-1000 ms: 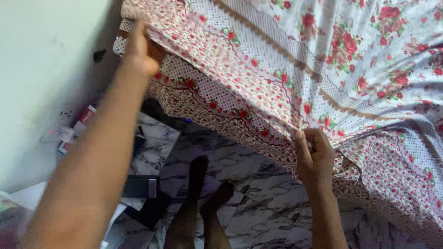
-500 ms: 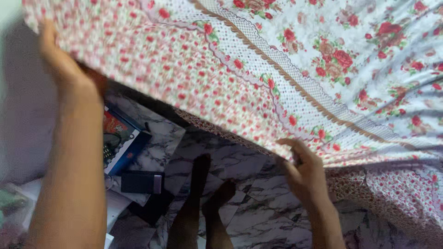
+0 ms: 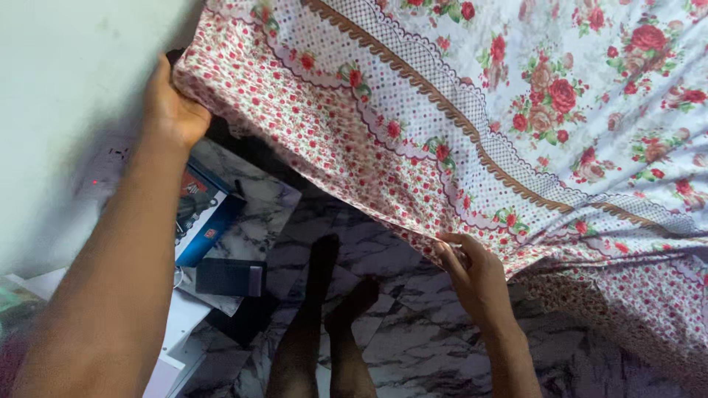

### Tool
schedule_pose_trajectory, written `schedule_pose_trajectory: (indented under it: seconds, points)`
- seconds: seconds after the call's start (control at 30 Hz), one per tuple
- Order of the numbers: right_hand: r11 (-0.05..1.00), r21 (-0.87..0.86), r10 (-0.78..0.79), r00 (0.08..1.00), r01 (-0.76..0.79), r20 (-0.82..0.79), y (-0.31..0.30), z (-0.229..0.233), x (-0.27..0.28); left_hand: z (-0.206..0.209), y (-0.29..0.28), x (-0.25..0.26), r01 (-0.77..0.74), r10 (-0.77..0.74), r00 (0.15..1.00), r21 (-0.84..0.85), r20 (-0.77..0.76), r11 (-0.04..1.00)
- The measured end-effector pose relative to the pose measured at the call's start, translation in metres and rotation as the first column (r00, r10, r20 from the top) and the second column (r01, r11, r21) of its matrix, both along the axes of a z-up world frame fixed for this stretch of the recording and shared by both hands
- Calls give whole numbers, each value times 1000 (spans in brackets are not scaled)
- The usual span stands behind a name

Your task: The person spreads a floral-patterned bedsheet over a mattress, smooths it by hand, and then folds the sheet multiple times into a rectangular bundle.

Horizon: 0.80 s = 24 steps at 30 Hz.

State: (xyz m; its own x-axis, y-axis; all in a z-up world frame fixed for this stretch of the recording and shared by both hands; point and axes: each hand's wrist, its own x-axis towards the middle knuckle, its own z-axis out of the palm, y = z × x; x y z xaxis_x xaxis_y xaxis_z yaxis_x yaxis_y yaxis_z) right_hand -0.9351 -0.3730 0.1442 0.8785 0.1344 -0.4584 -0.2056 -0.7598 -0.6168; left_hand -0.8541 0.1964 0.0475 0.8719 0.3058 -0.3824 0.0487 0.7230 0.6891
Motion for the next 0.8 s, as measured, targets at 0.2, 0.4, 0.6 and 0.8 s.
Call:
schedule_pose_trajectory:
  seconds: [0.2,0.4,0.6,0.8]
  points:
    - [997,-7,-81,997,81,-4,-9,-6,-4,64,-4,13,175,-165,982,108,-94,979]
    - [985,77,-166,962,153,217,-17,0,-6,82,17,-24,-105,-7,960,381,281,918]
    - [994,-22,-105,994,105,-4,-9,-4,-10,18,23,-75,-316,332,943,279,-11,907]
    - [993,-118,-8,998,0,-69,-15,-41,-27,-80,55,-84,-219,382,838,401,-389,889]
